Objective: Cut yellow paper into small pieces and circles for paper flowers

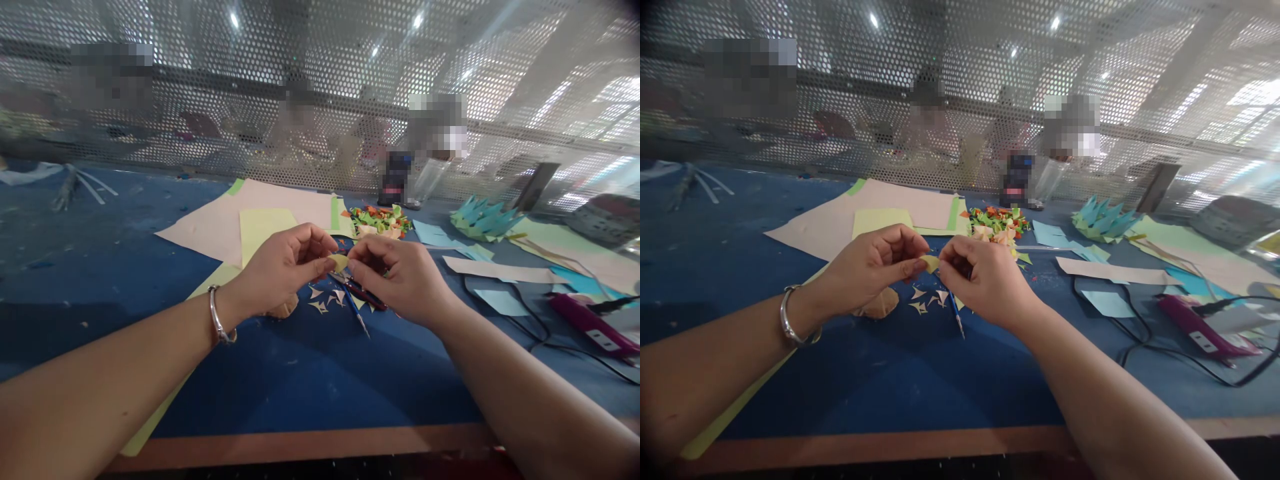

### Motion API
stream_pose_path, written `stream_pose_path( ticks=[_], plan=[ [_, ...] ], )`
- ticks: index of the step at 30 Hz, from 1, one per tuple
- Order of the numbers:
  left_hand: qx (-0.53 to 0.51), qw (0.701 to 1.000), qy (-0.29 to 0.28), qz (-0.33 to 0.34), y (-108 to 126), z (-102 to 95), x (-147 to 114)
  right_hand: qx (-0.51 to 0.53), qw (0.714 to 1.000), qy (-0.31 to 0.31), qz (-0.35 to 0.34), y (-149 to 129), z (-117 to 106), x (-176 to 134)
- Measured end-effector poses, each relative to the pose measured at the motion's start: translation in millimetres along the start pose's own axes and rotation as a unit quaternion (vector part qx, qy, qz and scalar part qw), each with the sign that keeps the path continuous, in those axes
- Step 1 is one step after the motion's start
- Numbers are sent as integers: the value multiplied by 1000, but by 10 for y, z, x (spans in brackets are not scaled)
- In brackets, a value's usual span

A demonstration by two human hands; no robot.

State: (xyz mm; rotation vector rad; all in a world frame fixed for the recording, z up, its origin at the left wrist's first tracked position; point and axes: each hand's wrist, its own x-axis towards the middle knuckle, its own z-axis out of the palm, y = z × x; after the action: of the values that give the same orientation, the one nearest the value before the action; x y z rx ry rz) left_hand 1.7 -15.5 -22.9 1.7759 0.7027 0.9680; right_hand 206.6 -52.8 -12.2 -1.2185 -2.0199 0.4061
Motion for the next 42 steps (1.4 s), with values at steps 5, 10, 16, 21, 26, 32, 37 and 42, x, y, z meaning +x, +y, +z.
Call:
stream_pose_path(
  ticks=[5, 10, 16, 21, 26, 32, 37, 42],
  plan=[
    [14, 1000, -28, 5, -63, 31, -15, 9, 1000, 5, 5, 13, 16, 3],
    [41, 999, -17, 7, -66, 55, -34, 12, 1000, 0, 2, 4, 19, 0],
    [60, 998, -2, 3, -57, 41, -35, -13, 1000, 5, -13, -3, 25, -12],
    [33, 998, 39, -27, -34, 41, -17, -61, 997, 25, -42, 6, 29, -23],
    [-52, 994, 73, -65, 13, 93, -30, -110, 989, 49, -81, 10, 35, -22],
    [-119, 985, 114, -53, 29, 123, -38, -131, 985, 44, -102, 18, 46, -23],
    [-121, 985, 109, -53, 39, 115, -48, -147, 981, 49, -117, 36, 59, -25],
    [-105, 988, 103, -46, 44, 104, -53, -152, 980, 46, -122, 35, 54, -17]
  ],
)
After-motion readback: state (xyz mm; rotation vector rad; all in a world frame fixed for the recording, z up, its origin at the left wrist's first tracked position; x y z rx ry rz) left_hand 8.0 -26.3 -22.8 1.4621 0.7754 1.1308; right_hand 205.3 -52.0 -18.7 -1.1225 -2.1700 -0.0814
